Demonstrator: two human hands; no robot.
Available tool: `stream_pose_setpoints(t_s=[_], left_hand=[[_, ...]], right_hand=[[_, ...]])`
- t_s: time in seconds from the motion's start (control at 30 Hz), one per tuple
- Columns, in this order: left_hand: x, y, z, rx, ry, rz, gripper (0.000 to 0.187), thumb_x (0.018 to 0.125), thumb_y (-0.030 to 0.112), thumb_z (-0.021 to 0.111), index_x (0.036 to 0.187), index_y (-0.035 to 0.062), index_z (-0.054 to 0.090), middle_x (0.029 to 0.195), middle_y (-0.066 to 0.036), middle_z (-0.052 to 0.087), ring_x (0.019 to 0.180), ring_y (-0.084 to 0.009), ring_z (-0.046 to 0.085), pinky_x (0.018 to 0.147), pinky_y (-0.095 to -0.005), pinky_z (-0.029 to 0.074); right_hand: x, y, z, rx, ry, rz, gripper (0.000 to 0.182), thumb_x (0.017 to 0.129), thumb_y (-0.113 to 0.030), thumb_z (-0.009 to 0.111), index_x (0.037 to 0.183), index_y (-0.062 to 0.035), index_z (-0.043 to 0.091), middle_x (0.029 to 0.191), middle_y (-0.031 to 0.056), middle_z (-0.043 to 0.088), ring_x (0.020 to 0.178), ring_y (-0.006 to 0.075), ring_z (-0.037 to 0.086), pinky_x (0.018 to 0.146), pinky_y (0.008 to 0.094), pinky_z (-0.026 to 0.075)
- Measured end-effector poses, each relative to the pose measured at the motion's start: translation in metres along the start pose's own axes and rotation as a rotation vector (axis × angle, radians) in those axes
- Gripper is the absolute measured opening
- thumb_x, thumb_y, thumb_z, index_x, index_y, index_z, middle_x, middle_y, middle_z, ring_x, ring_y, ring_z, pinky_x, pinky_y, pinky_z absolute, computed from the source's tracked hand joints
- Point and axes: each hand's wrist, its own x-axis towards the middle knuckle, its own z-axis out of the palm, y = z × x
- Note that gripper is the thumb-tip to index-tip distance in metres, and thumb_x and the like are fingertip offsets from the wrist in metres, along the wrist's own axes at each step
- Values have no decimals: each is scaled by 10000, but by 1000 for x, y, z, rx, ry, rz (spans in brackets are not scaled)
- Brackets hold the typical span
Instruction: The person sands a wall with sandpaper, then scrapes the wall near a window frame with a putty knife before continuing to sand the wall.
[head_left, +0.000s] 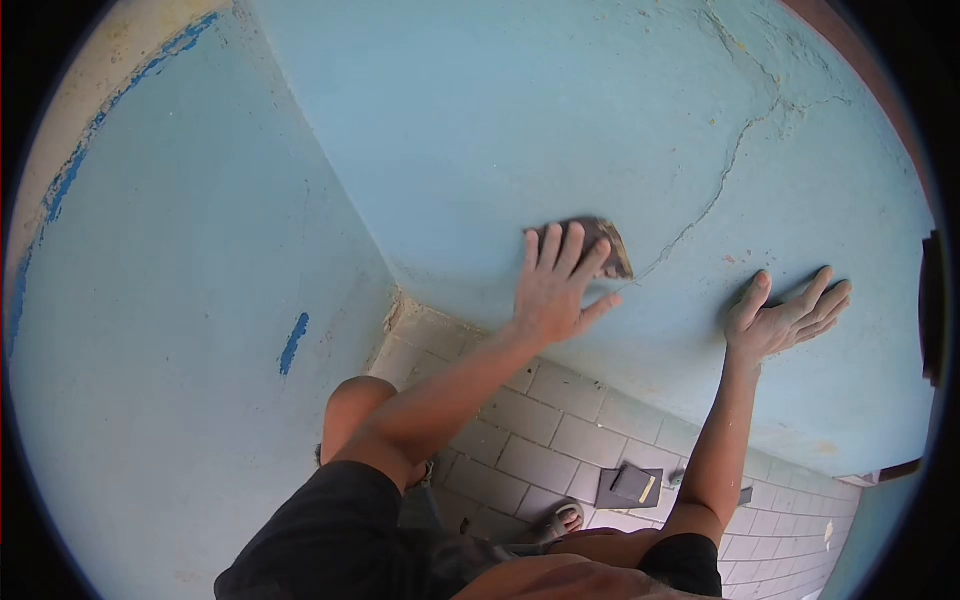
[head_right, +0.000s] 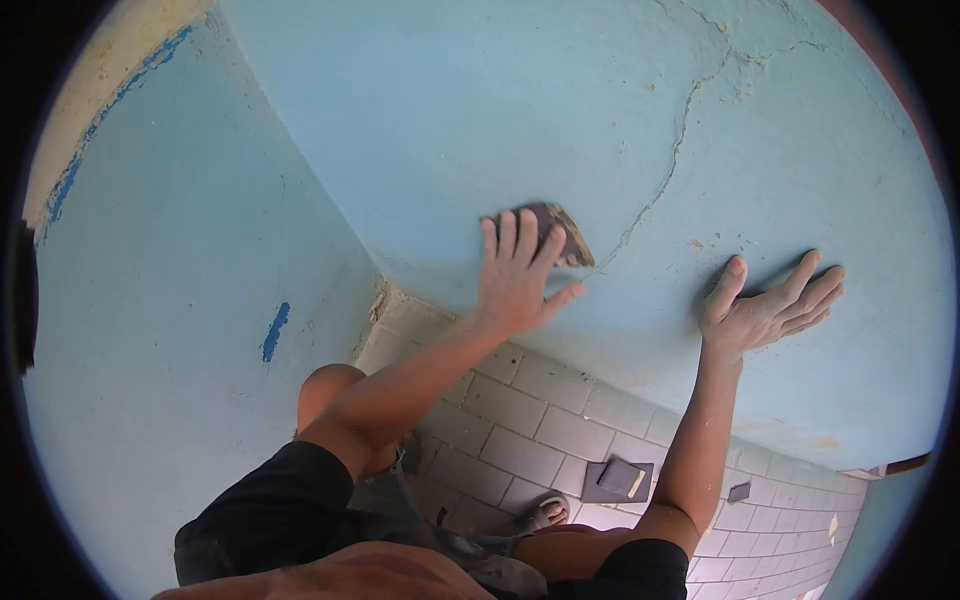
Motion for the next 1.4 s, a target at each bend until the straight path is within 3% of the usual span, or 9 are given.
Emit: stream_pose_setpoints(t_s=[0.17,0.27,0.4,0.73,0.8,0.87,0.97,1.2,1.4], left_hand=[[138,-83,-99,-307,609,-558,932,1040,607,400,1633,-21,50,1674,-337,-41,1537,-549,-51,1195,-680,-35],[106,-52,-61,-127,556,-447,942,1024,626,425,1627,-28,113,1667,-351,25,1539,-545,6,1198,-689,-4],[-12,18,-2,-46,-17,128,967,981,678,458,1626,3,206,1676,-332,46,1543,-539,22,1163,-747,38],[191,-63,-117,-87,648,-214,896,1020,637,395,1619,-8,230,1666,-347,91,1546,-529,57,1197,-677,-1],[138,-26,-70,-15,494,-126,896,1016,651,383,1616,-1,251,1670,-335,107,1548,-520,83,1206,-666,5],[82,24,-24,83,199,352,870,996,679,402,1620,79,309,1679,-272,184,1551,-496,123,1209,-672,47],[100,29,-36,43,182,415,841,993,677,410,1606,104,358,1672,-265,219,1549,-486,145,1209,-669,59],[162,-74,-99,-125,713,-430,776,1057,524,403,1616,5,262,1661,-344,128,1534,-548,91,1205,-671,48],[59,34,-14,-4,159,173,678,1067,519,378,1604,106,359,1673,-286,177,1530,-527,142,1198,-687,84]], right_hand=[[2,-8,0,10,5,31,783,1021,-540,476,1589,-21,330,1683,234,199,1587,352,113,1243,566,62],[4,-17,3,5,33,65,784,1020,-547,461,1588,-21,333,1676,241,208,1583,357,125,1241,562,68],[5,-16,3,7,23,69,767,1023,-531,459,1583,-20,340,1669,251,215,1575,370,143,1239,564,73],[5,-18,5,-9,69,70,712,1026,-495,445,1543,-7,404,1633,269,290,1554,390,203,1228,579,111],[7,-17,6,-11,83,72,712,1024,-492,446,1543,-7,404,1633,268,289,1552,390,208,1227,578,119],[5,-20,3,-12,67,65,711,1023,-490,447,1542,-7,403,1634,267,288,1550,389,213,1227,577,127],[6,-16,3,-40,61,54,715,1021,-490,448,1546,-6,394,1635,270,283,1548,390,220,1227,577,129],[5,-17,4,-42,67,41,721,1024,-499,440,1551,-11,385,1635,276,276,1545,402,222,1220,591,139],[5,-21,1,-27,47,53,720,1025,-500,444,1550,-10,383,1634,270,278,1543,404,223,1218,598,140]])
